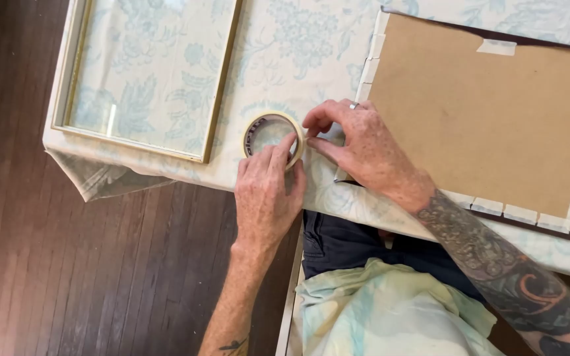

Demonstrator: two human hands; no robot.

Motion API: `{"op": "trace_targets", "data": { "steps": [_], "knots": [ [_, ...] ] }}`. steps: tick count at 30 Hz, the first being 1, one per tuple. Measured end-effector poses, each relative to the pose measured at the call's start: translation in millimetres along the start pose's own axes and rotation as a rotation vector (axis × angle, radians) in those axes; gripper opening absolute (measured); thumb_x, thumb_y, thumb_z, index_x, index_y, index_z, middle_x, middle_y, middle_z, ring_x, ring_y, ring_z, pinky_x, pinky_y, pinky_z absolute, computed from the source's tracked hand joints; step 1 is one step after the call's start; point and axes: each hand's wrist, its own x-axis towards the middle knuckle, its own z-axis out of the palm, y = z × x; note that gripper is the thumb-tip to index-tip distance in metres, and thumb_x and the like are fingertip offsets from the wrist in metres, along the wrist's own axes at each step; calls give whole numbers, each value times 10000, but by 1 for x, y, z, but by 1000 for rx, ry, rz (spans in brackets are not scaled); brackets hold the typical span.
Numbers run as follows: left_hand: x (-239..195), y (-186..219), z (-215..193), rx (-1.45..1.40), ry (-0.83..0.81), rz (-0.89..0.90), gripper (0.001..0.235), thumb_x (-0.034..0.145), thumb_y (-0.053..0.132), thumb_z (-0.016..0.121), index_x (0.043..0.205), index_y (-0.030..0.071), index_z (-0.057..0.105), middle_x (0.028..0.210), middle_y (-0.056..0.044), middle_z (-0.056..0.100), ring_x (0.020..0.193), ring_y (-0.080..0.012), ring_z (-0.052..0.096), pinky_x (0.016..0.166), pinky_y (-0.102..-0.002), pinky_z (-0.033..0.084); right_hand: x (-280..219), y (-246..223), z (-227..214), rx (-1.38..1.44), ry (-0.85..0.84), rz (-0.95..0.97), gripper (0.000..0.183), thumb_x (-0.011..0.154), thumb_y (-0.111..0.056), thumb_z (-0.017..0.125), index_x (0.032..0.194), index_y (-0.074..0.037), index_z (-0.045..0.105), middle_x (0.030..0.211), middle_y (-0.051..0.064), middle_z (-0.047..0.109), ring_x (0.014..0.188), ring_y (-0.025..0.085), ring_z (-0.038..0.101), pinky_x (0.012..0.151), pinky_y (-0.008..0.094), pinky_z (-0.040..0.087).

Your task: Applying small strips of masking tape to the edges of a cardboard board for framing.

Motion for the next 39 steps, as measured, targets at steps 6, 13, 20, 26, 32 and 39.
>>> {"op": "trace_targets", "data": {
  "steps": [6,13,20,26,32,39],
  "knots": [
    [7,0,-8,-11,-43,94,401,976,169,707,1369,174,627,803,17,653,737,-162,701,817,-340,485,-21,-4,-23,41,-106,90,200,924,-170,775,1093,-198,673,929,-20,728,983,151,684,951,356,464],
    [16,4,-4,-74,-125,118,362,992,179,673,1339,282,663,730,76,595,641,-116,667,746,-303,476,-30,-9,-28,25,-11,90,288,900,-184,811,1172,-205,719,975,-34,733,1000,131,657,942,331,496],
    [25,9,-5,-105,-78,197,94,997,222,686,1090,233,699,693,32,591,609,-183,703,627,-307,517,-34,-8,-24,91,77,73,109,913,-183,826,1003,-235,791,906,-44,721,928,116,619,881,292,500],
    [27,12,-10,-156,-65,201,77,1001,178,674,1061,215,706,731,14,639,633,-194,717,637,-307,539,-35,-6,-18,118,173,1,115,903,-151,837,989,-218,798,900,-26,724,909,140,632,863,295,516],
    [31,16,-24,-429,-56,86,79,984,105,693,1030,155,733,800,-56,726,774,-269,771,709,-354,593,-34,-6,-7,77,376,-208,113,869,-109,877,936,-171,810,863,3,703,866,196,629,858,322,514],
    [17,-34,6,-139,143,125,117,1016,73,701,1123,108,732,972,-119,749,889,-319,756,785,-386,577,-62,-22,-5,187,441,-345,101,816,-132,885,897,-150,828,854,10,727,864,187,641,860,349,561]
  ]
}}
